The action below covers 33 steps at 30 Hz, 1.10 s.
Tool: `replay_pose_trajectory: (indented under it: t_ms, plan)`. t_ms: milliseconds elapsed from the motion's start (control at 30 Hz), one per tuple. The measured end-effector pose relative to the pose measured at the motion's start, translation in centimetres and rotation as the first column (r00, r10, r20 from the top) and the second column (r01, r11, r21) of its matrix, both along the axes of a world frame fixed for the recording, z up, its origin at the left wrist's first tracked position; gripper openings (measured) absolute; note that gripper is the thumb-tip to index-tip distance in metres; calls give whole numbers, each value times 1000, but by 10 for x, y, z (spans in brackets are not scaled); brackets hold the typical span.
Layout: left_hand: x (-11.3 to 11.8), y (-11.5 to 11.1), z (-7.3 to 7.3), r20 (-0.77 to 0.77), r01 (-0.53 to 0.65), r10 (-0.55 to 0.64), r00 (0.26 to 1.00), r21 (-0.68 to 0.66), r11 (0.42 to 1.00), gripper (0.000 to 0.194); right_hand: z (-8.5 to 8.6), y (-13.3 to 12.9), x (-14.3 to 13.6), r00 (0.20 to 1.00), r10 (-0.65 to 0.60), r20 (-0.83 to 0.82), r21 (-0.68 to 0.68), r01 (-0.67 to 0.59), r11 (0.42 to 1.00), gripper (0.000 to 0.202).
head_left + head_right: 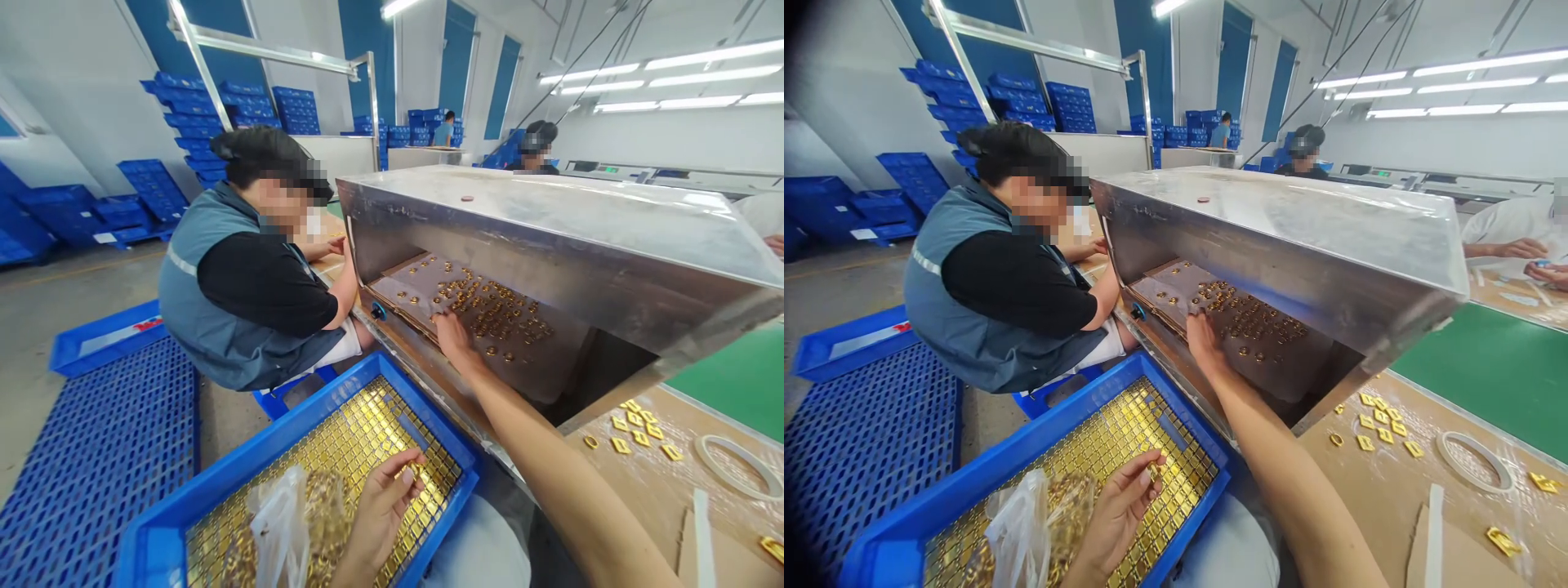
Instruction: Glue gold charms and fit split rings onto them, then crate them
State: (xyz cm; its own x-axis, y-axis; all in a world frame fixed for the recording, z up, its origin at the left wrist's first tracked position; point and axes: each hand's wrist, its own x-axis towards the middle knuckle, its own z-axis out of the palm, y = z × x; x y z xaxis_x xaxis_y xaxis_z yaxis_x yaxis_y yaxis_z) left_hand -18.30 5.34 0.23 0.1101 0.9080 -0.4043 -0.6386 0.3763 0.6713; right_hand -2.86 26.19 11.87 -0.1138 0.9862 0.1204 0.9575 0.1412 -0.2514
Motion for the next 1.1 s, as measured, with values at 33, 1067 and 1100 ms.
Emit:
replay_pose_trajectory:
  t_ms: [33, 1067, 1100]
  plan:
    - [0, 0, 2, -16, 7, -6, 1000, 22, 1000, 46, 1, -13, 1, 997, 7, -76, 9, -6, 1000, 23]
    - [121, -95, 54, 75, 194, -254, 964, 451, 871, 33, -43, -332, 91, -533, -235, -813, -160, -184, 970, 24]
    - [122, -97, 55, 86, 191, -256, 963, 452, 871, 33, -43, -332, 91, -543, -230, -808, -148, -191, 970, 24]
